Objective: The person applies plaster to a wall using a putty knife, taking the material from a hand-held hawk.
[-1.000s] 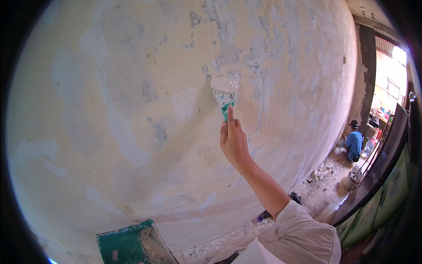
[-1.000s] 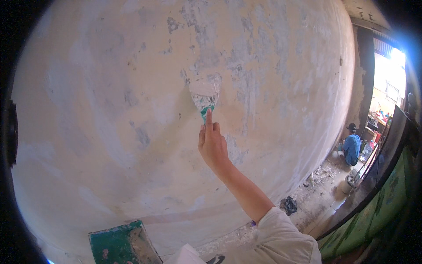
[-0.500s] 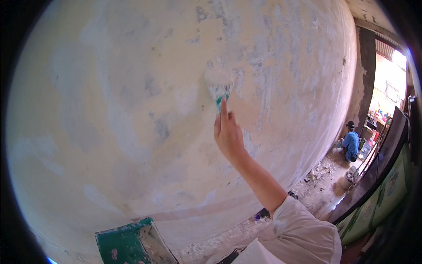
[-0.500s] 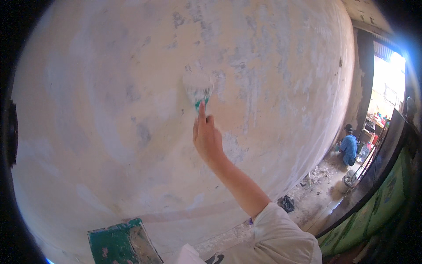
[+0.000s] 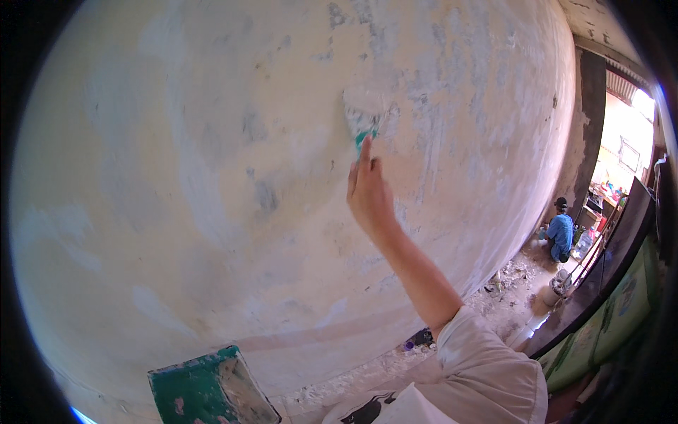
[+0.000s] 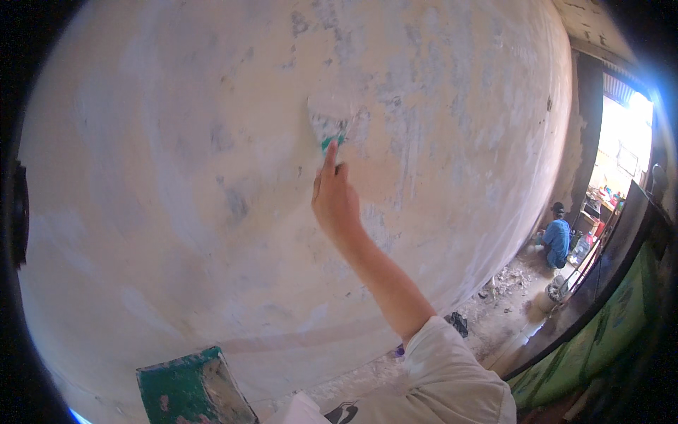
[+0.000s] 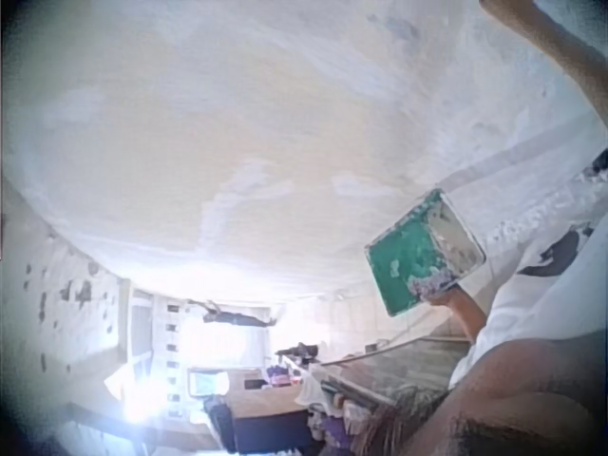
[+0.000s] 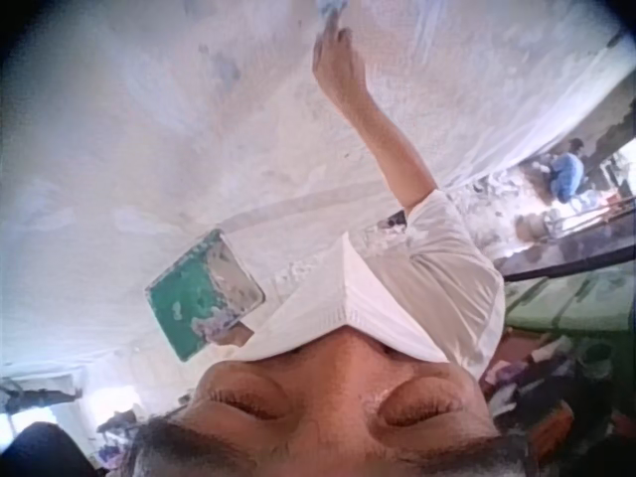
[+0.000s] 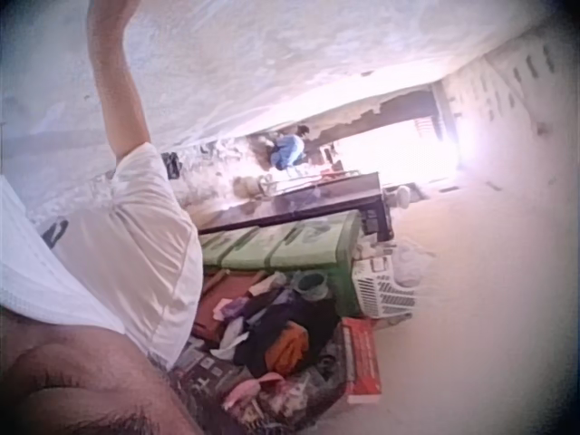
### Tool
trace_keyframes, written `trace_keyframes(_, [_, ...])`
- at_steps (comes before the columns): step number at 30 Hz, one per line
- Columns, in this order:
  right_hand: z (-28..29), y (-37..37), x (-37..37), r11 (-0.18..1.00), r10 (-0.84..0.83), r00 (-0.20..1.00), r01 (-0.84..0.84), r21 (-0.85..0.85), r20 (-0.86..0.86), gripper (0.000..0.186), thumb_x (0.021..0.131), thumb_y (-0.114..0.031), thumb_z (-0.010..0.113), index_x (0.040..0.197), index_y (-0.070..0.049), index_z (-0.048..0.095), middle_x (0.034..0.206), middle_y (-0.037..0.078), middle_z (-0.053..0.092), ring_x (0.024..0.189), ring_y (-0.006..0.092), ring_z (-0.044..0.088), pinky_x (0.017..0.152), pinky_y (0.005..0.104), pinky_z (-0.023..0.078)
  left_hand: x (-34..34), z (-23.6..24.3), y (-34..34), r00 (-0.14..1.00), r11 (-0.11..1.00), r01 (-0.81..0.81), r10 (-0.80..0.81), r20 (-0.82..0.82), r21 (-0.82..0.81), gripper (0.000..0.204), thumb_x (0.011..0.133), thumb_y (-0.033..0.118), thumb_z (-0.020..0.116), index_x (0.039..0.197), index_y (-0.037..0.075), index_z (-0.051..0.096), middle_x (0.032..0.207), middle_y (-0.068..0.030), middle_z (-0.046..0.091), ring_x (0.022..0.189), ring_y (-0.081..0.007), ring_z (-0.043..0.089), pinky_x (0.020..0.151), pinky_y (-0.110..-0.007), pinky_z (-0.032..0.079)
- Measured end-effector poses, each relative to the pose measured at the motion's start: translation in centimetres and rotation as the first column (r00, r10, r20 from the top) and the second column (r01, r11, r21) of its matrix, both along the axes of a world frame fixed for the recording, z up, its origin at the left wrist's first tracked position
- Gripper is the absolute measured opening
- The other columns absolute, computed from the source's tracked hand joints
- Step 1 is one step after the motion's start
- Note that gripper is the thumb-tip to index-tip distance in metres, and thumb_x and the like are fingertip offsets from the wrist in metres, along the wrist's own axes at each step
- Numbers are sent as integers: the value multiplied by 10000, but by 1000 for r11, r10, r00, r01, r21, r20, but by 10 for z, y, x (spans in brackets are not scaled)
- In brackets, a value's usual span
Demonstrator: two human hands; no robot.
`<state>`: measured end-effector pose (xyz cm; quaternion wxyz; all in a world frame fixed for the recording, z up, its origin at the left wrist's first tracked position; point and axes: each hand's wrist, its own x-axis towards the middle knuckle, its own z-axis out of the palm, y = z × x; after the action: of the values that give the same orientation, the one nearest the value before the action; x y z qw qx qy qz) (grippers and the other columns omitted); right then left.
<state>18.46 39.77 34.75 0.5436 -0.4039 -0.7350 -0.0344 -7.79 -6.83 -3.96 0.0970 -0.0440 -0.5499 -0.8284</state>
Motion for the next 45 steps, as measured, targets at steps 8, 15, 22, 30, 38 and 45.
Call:
trace_keyframes(8, [-27,-15,21,969,78,995,-64,237,-54,642,1031,-203,465,1555,-1,154,990,238,529,669,396,601,574,475,532,-3,-5,-1,1000,1000,23,-23,10,20,635,894,371,505,1487,166,411,1499,-38,411,1333,-225,401,1112,-467,337])
trace_keyframes(15, [-27,-8,-9,991,22,1000,-24,132,18,631,1013,-186,512,1543,-8,218,973,227,539,697,408,611,573,472,527,-2,-11,-14,1000,999,-2,1,28,39,656,888,377,502,1504,173,400,1517,-28,397,1349,-213,388,1122,-462,326])
trace_keyframes(22, [-152,-60,-7,904,361,919,-386,184,158,545,978,-102,581,1466,38,383,1213,293,601,863,357,652,750,412,535,10,-27,-14,990,917,101,-133,56,385,678,883,383,498,1520,180,389,1536,-19,383,1366,-202,375,1133,-456,315])
trace_keyframes(30, [-156,-152,-68,348,931,325,-655,-670,166,320,877,-70,696,1192,-18,667,948,119,674,759,183,614,727,290,505,45,33,-9,960,790,-124,-58,274,601,558,865,289,558,1365,46,503,1282,-133,591,1164,-336,580,975,-454,485])
trace_keyframes(38, [-212,-198,-204,344,895,-120,-427,-836,430,363,764,-180,707,1089,-20,722,903,193,719,805,335,698,744,385,545,38,10,-15,959,759,-72,-125,253,647,385,891,265,535,1206,46,571,1174,-112,627,1112,-322,610,944,-453,498])
trace_keyframes(45, [-244,-228,-233,396,846,-195,-396,-829,497,376,754,-163,708,1084,17,710,903,227,708,846,356,703,782,413,559,43,-17,-24,946,762,-124,-102,306,636,311,914,286,545,1127,63,585,1136,-108,632,1078,-299,626,938,-444,509])
